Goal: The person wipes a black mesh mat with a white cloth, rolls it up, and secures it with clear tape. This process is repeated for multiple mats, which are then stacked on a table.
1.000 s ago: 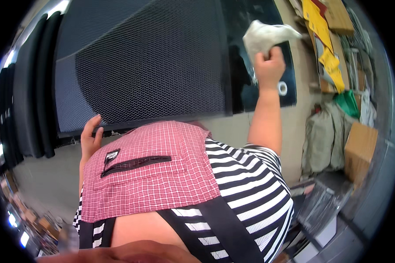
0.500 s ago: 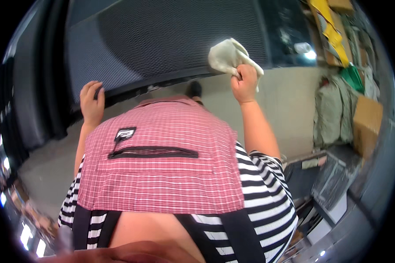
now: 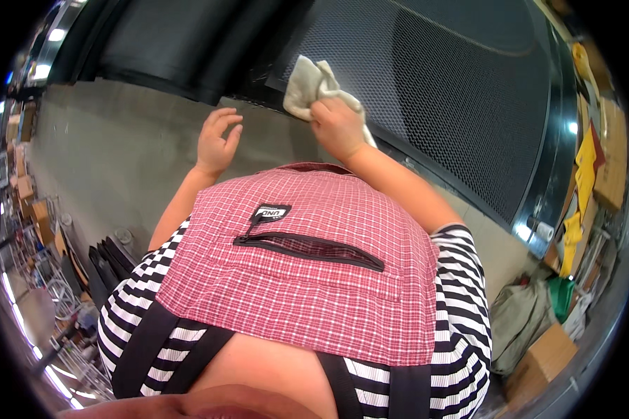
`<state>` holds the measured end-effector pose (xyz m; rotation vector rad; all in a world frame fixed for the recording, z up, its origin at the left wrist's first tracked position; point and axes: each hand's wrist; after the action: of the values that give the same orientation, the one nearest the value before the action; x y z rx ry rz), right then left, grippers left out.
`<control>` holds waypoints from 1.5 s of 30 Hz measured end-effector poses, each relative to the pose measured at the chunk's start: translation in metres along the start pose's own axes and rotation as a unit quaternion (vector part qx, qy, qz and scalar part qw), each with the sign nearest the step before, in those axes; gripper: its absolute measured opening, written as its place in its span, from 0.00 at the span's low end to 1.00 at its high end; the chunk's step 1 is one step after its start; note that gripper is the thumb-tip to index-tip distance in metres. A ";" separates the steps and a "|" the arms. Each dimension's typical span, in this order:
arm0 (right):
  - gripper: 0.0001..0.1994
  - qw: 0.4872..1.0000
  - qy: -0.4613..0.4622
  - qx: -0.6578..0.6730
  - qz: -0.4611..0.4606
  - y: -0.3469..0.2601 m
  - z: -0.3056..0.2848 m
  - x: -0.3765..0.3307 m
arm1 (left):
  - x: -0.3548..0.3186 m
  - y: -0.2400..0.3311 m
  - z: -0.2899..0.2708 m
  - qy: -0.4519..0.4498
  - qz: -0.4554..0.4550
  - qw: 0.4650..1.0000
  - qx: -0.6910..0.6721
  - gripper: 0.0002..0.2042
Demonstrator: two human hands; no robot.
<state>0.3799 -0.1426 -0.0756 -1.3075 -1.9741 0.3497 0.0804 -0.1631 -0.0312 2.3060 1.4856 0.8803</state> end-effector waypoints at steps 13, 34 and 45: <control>0.04 0.976 0.040 0.164 0.139 0.021 0.040 0.154 | -0.063 0.024 0.030 0.010 -0.091 0.992 -0.089 0.09; 0.11 0.897 0.227 0.345 0.155 0.011 -0.108 0.184 | 0.042 0.084 0.058 -0.060 0.087 0.961 -0.257 0.10; 0.08 0.965 -0.075 -0.105 -0.227 0.106 -0.025 0.153 | 0.106 0.086 0.125 -0.024 0.195 0.968 -0.158 0.07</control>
<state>0.4364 0.0347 -0.0552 -0.9273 -2.4176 0.0161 0.2517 -0.0944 -0.0481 2.3839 0.8063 1.0603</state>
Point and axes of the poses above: each hand's wrist, its own x-axis towards the middle knuckle, its own z-axis out of the palm, y = z × x, and after that the axes turned 5 degrees about z, right-handed
